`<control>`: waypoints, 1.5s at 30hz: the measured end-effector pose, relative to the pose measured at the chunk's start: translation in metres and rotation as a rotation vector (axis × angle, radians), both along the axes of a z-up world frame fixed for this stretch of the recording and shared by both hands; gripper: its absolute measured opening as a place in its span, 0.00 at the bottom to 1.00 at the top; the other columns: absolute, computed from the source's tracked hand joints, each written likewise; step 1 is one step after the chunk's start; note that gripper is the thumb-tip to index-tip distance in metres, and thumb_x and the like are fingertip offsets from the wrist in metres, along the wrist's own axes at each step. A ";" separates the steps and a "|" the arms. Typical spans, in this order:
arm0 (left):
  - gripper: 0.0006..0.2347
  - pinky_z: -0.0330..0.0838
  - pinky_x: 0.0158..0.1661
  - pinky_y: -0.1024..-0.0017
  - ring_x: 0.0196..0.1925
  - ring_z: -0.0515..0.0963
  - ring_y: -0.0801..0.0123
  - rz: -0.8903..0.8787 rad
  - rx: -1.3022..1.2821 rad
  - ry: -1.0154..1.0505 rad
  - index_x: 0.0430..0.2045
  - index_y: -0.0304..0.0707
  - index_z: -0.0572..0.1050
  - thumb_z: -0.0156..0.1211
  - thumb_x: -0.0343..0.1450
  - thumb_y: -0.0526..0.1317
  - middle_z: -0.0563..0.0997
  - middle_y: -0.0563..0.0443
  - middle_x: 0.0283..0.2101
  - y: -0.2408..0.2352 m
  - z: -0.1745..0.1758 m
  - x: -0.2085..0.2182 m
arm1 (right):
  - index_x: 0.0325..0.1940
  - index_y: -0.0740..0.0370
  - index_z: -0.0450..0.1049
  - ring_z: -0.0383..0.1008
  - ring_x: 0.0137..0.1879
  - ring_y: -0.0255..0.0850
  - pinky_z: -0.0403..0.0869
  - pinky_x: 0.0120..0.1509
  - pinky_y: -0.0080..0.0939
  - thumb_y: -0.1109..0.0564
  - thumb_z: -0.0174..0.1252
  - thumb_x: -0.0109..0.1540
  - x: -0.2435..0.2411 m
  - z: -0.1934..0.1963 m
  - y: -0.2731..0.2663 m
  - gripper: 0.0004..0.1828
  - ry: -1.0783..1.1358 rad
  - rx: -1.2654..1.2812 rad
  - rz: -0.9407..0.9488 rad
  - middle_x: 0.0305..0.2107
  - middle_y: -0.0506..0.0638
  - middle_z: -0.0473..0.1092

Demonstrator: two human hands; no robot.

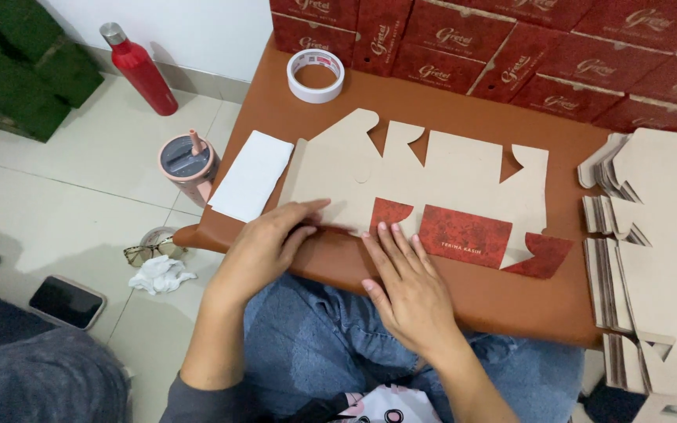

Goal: Manually folding and assembling a decorative cardboard box from a flat pre-cut template

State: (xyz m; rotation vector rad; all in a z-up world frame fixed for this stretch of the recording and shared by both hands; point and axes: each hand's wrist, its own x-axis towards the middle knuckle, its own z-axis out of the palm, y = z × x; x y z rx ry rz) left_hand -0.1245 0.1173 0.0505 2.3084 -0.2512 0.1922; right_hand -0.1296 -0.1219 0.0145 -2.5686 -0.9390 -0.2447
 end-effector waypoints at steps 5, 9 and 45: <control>0.27 0.77 0.43 0.68 0.45 0.83 0.67 0.137 0.165 -0.109 0.60 0.46 0.67 0.64 0.64 0.33 0.77 0.51 0.48 -0.006 -0.004 0.020 | 0.73 0.51 0.61 0.53 0.77 0.53 0.51 0.78 0.57 0.45 0.49 0.65 -0.001 0.002 0.004 0.31 -0.040 0.002 -0.009 0.68 0.59 0.60; 0.11 0.60 0.50 0.62 0.48 0.74 0.65 0.153 0.430 -0.286 0.38 0.47 0.83 0.65 0.63 0.40 0.79 0.55 0.46 -0.001 -0.015 0.027 | 0.73 0.49 0.62 0.57 0.72 0.52 0.55 0.73 0.57 0.41 0.45 0.66 0.002 -0.002 0.011 0.31 -0.104 -0.114 -0.061 0.64 0.58 0.62; 0.35 0.57 0.58 0.53 0.52 0.78 0.57 0.448 0.319 -0.179 0.66 0.31 0.63 0.67 0.66 0.51 0.80 0.39 0.53 -0.026 -0.040 0.000 | 0.78 0.64 0.39 0.51 0.73 0.69 0.58 0.68 0.72 0.57 0.60 0.64 0.001 0.000 -0.140 0.47 -0.131 0.349 -0.763 0.69 0.76 0.51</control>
